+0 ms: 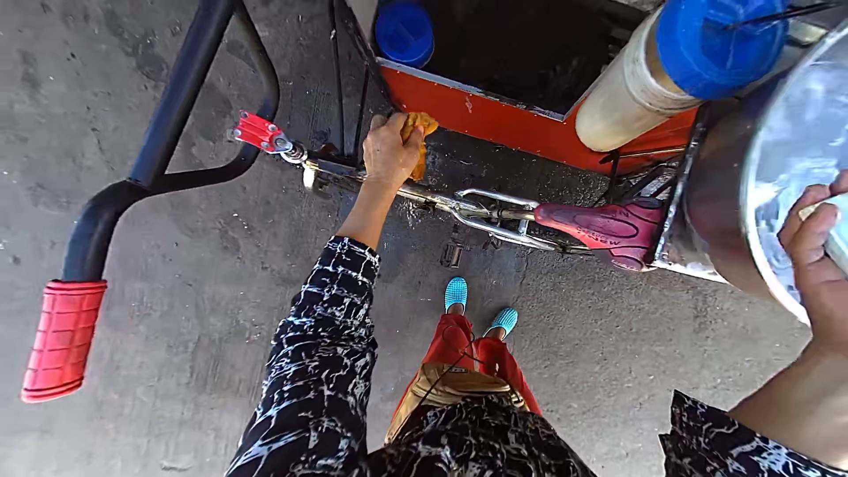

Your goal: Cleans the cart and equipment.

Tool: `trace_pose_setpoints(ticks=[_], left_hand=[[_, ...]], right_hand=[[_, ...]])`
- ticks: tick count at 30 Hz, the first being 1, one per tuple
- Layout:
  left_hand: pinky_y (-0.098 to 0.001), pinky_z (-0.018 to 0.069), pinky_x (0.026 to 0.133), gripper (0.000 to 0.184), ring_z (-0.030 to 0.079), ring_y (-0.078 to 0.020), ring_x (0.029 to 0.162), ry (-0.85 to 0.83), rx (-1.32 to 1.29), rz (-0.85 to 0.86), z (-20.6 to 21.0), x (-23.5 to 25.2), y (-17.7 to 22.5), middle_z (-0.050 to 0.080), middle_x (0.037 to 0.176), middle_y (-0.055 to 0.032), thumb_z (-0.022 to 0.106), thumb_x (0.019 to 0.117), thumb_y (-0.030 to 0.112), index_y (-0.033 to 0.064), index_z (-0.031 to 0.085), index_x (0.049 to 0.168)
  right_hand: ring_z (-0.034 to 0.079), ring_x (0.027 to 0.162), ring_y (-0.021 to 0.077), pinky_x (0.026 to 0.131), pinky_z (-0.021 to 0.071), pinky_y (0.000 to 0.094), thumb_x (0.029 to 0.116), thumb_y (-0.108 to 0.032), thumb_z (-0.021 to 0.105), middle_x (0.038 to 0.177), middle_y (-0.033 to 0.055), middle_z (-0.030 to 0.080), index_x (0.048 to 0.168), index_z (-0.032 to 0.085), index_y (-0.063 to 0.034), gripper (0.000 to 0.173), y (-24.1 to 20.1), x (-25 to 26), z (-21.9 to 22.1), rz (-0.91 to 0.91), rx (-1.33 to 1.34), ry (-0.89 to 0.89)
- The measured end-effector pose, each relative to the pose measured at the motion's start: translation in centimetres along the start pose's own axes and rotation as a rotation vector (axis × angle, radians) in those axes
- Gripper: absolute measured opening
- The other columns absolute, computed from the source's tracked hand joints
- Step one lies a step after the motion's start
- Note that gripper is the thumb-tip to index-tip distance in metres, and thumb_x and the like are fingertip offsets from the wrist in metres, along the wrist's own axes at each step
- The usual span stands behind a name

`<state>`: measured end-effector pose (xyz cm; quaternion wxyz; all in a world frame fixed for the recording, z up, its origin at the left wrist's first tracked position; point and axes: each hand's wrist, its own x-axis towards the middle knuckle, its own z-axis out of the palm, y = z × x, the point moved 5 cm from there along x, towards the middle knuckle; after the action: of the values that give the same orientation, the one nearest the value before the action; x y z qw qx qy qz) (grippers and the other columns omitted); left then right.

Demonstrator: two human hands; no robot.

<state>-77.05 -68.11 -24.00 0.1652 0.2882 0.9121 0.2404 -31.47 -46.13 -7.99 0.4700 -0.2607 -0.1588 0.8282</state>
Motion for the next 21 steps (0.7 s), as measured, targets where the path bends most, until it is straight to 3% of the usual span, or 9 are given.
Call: trace_pose_setpoints(ticks=[4, 7, 9, 12, 15, 17, 19, 21], left_hand=[[-0.0494, 0.0444, 0.108, 0.048, 0.057, -0.0344, 0.126, 0.105, -0.172, 0.397, -2.5, -2.8, 14.5, 0.06, 0.134, -0.0233, 0.058, 0.1016, 0.039, 0.0074, 0.065, 0.137], [-0.0473, 0.0438, 0.109, 0.051, 0.056, -0.0331, 0.127, 0.104, -0.273, 0.704, -1.2, -6.8, 27.1, 0.06, 0.134, -0.0221, 0.062, 0.0984, 0.039, 0.0087, 0.063, 0.139], [-0.053, 0.0443, 0.109, 0.052, 0.056, -0.0379, 0.126, -0.001, -0.296, 0.847, 1.7, -9.9, 35.4, 0.06, 0.132, -0.0243, 0.068, 0.095, 0.035, 0.0082, 0.063, 0.139], [-0.0579, 0.0473, 0.104, 0.049, 0.056, -0.0414, 0.126, -0.253, -0.15, 0.945, 9.9, -13.3, 45.1, 0.06, 0.132, -0.0245, 0.073, 0.0936, 0.031, 0.0135, 0.064, 0.139], [-0.0662, 0.0461, 0.102, 0.06, 0.047, -0.0491, 0.135, -0.407, 0.09, 0.855, 19.0, -14.2, 48.5, 0.048, 0.15, -0.0253, 0.074, 0.0929, 0.032, 0.0198, 0.055, 0.149], [-0.0759, 0.0402, 0.1, 0.078, 0.029, -0.057, 0.145, -0.516, 0.26, 0.754, 22.9, -14.6, 48.1, 0.02, 0.169, -0.0221, 0.072, 0.0938, 0.026, 0.0251, 0.034, 0.162], [-0.0786, 0.0378, 0.098, 0.085, 0.021, -0.0625, 0.145, -0.643, 0.422, 0.814, 25.0, -15.8, 47.9, 0.003, 0.171, -0.0241, 0.066, 0.0965, 0.015, 0.0206, 0.019, 0.166], [-0.0713, 0.0414, 0.102, 0.072, 0.033, -0.056, 0.144, -0.668, 0.409, 0.906, 25.4, -16.5, 48.1, 0.02, 0.168, -0.0237, 0.066, 0.098, 0.017, 0.0165, 0.033, 0.162]], right_hand=[[0.067, 0.113, 0.0298, 0.094, 0.0586, 0.048, 0.1063, -0.049, 0.017, 0.123, 0.0111, 0.065, 0.133, 0.052, -0.0197, 0.053, -3.7, -0.5, -2.0, -0.08, -0.007, 0.038], [0.07, 0.103, 0.0279, 0.09, 0.0593, 0.0492, 0.1059, -0.052, 0.028, 0.111, 0.0097, 0.068, 0.13, 0.056, -0.0175, 0.05, -6.8, -0.1, -5.5, -0.12, 0.092, 0.216], [0.069, 0.1, 0.0277, 0.088, 0.0592, 0.0504, 0.1043, -0.052, 0.036, 0.109, 0.01, 0.066, 0.13, 0.054, -0.0161, 0.048, -8.6, 0.3, -8.2, -0.13, 0.163, 0.357], [0.068, 0.097, 0.0283, 0.084, 0.0585, 0.0521, 0.1031, -0.048, 0.039, 0.108, 0.011, 0.063, 0.131, 0.05, -0.0144, 0.045, -11.4, 1.0, -11.1, -0.129, 0.182, 0.489], [0.066, 0.101, 0.0268, 0.085, 0.0578, 0.0522, 0.1049, -0.043, 0.039, 0.115, 0.0104, 0.059, 0.135, 0.043, -0.0143, 0.042, -12.8, 1.4, -12.4, -0.131, 0.124, 0.516], [0.066, 0.103, 0.0265, 0.085, 0.0579, 0.0522, 0.1054, -0.042, 0.038, 0.117, 0.0103, 0.059, 0.135, 0.043, -0.0146, 0.041, -13.0, 1.6, -12.3, -0.127, 0.103, 0.504], [0.066, 0.105, 0.0247, 0.087, 0.0577, 0.0503, 0.1052, -0.042, 0.039, 0.118, 0.0093, 0.059, 0.135, 0.044, -0.0156, 0.04, -13.1, 1.6, -12.0, -0.136, 0.091, 0.529], [0.066, 0.108, 0.0252, 0.089, 0.0572, 0.0511, 0.1049, -0.041, 0.04, 0.119, 0.0095, 0.059, 0.134, 0.044, -0.0157, 0.038, -13.1, 2.0, -11.9, -0.144, 0.107, 0.544]])
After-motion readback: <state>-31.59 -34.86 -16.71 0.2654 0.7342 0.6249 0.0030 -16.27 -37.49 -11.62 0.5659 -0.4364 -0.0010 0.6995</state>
